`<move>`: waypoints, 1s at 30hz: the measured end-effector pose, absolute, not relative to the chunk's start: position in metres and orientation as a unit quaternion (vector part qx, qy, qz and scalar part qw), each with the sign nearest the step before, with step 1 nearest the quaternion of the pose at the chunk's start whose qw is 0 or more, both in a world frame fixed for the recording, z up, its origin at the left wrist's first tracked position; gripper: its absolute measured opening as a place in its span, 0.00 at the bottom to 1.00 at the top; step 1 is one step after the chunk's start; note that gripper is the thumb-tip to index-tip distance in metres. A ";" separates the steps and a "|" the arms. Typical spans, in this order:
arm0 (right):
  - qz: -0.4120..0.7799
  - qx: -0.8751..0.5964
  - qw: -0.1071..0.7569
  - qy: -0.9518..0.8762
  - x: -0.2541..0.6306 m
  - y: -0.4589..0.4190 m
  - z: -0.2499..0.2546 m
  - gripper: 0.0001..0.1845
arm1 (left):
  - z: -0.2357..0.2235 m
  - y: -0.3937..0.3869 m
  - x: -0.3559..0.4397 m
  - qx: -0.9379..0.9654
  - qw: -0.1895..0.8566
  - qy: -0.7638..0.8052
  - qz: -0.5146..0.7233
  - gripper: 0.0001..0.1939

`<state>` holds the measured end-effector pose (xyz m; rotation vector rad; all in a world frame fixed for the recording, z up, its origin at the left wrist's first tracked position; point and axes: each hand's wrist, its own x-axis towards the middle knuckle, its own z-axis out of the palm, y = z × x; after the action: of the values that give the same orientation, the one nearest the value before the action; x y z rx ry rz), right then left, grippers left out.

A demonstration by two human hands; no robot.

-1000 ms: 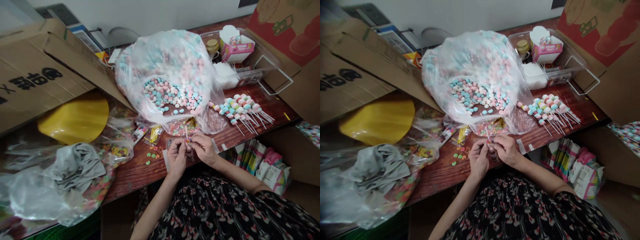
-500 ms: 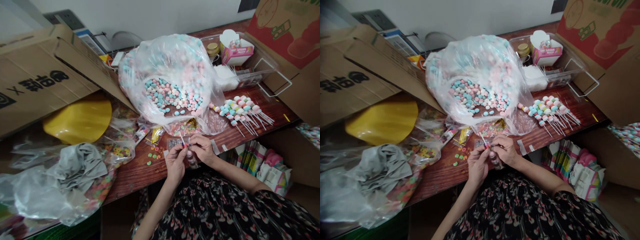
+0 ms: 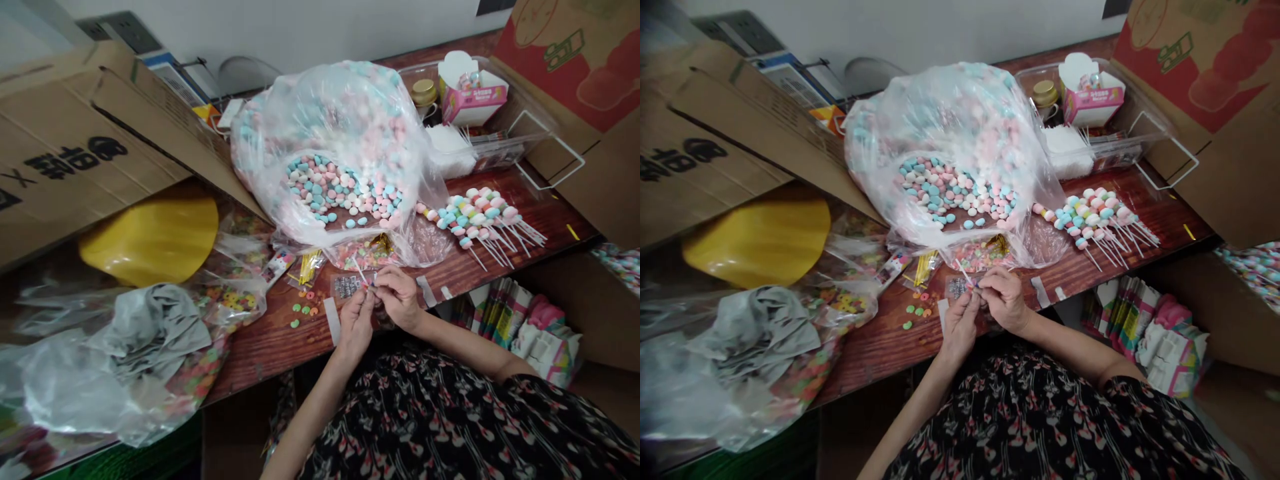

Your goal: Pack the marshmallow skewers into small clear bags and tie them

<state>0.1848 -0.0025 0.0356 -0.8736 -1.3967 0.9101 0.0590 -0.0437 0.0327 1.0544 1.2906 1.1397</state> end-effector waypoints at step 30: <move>0.057 -0.100 0.196 -0.974 0.243 0.039 0.065 0.13 | 0.066 -0.025 0.031 0.380 0.785 0.429 0.235 0.18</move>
<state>0.2427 0.0391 0.0654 -0.2807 -2.7276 0.1604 0.0310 -0.0254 0.0659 0.8204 0.9243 0.5059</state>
